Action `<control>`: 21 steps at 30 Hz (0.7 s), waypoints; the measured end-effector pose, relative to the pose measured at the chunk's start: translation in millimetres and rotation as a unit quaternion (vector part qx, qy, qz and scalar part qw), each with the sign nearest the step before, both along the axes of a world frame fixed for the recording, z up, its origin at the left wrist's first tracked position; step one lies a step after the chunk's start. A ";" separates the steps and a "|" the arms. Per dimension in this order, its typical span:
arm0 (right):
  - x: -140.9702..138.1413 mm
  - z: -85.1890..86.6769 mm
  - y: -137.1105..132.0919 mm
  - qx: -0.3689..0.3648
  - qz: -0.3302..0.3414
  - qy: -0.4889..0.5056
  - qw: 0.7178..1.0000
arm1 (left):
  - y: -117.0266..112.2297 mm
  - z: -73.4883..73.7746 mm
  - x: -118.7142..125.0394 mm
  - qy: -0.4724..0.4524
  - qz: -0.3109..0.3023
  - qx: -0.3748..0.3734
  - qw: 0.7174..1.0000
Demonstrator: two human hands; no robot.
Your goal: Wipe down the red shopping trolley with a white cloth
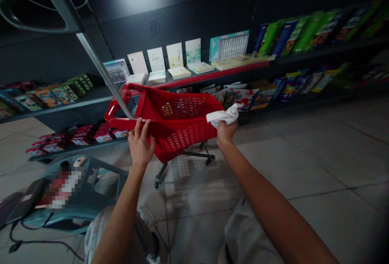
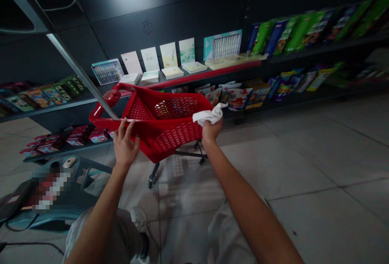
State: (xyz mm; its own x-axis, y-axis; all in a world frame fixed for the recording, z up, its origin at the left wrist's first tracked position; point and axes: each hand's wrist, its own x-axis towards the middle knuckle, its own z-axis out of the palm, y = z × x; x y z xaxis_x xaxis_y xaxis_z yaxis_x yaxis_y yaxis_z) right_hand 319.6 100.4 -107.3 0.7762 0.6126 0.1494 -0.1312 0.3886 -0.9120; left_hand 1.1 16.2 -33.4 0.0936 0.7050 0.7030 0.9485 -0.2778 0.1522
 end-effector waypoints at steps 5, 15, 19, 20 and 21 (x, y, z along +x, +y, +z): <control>7.0 18.4 -14.7 -0.041 0.007 -0.381 0.924 | -2.7 -2.0 -0.9 -0.009 -0.009 -0.003 1.000; -28.5 37.6 -35.7 -0.099 0.070 -0.642 0.757 | -12.3 11.7 -6.2 -0.043 -0.040 -0.049 0.997; -33.0 44.5 -40.7 -0.119 0.067 -0.693 0.708 | -66.4 2.7 8.7 -0.156 -0.056 -0.071 0.984; -34.1 45.4 -41.8 -0.123 0.066 -0.704 0.696 | -88.4 -6.3 6.9 -0.185 -0.076 -0.093 0.975; -35.1 46.1 -42.8 -0.128 0.065 -0.713 0.686 | -112.3 -17.4 0.9 -0.202 -0.109 -0.126 0.965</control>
